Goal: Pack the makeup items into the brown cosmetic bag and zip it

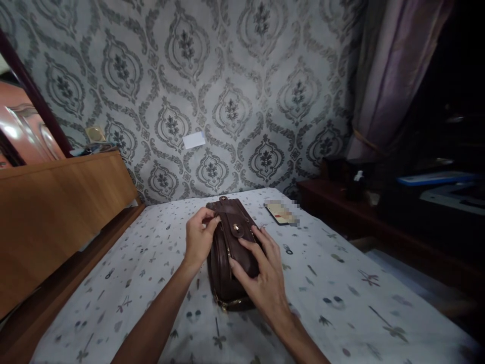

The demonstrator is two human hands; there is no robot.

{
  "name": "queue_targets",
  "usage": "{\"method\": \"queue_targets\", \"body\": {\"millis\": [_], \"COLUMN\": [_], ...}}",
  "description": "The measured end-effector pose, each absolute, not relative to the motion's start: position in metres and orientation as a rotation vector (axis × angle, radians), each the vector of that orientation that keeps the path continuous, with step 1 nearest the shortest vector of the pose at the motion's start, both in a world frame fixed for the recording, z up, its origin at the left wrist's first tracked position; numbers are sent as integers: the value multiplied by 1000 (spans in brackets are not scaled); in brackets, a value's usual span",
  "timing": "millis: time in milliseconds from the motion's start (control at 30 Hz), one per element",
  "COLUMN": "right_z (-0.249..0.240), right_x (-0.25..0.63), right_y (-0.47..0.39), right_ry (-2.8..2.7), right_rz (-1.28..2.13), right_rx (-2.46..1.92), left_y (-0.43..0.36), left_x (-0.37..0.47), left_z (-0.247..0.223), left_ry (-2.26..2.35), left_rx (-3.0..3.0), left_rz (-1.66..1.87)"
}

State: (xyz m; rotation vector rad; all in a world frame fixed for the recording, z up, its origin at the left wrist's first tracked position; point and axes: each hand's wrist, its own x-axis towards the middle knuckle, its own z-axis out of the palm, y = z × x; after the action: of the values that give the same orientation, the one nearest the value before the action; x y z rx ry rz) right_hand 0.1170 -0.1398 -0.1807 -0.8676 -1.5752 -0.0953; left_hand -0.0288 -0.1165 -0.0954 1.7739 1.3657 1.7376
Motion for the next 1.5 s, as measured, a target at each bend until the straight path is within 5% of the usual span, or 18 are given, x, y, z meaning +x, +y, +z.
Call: {"method": "queue_targets", "body": {"millis": [733,1167,1500], "right_z": [-184,-202,-205], "right_x": [120,126,128], "right_y": [-142,-154,-154], "right_ry": [-1617,-1469,-1468], "right_rz": [-58,165,107], "right_rx": [-861,-850,-794], "left_y": [-162,-124,-104], "left_x": [-27,16,18], "left_z": [-107,-63,-68], "left_ry": [1519,1800,1771], "left_rx": [2067,2632,2493], "left_rz": [1579,804,1108]}}
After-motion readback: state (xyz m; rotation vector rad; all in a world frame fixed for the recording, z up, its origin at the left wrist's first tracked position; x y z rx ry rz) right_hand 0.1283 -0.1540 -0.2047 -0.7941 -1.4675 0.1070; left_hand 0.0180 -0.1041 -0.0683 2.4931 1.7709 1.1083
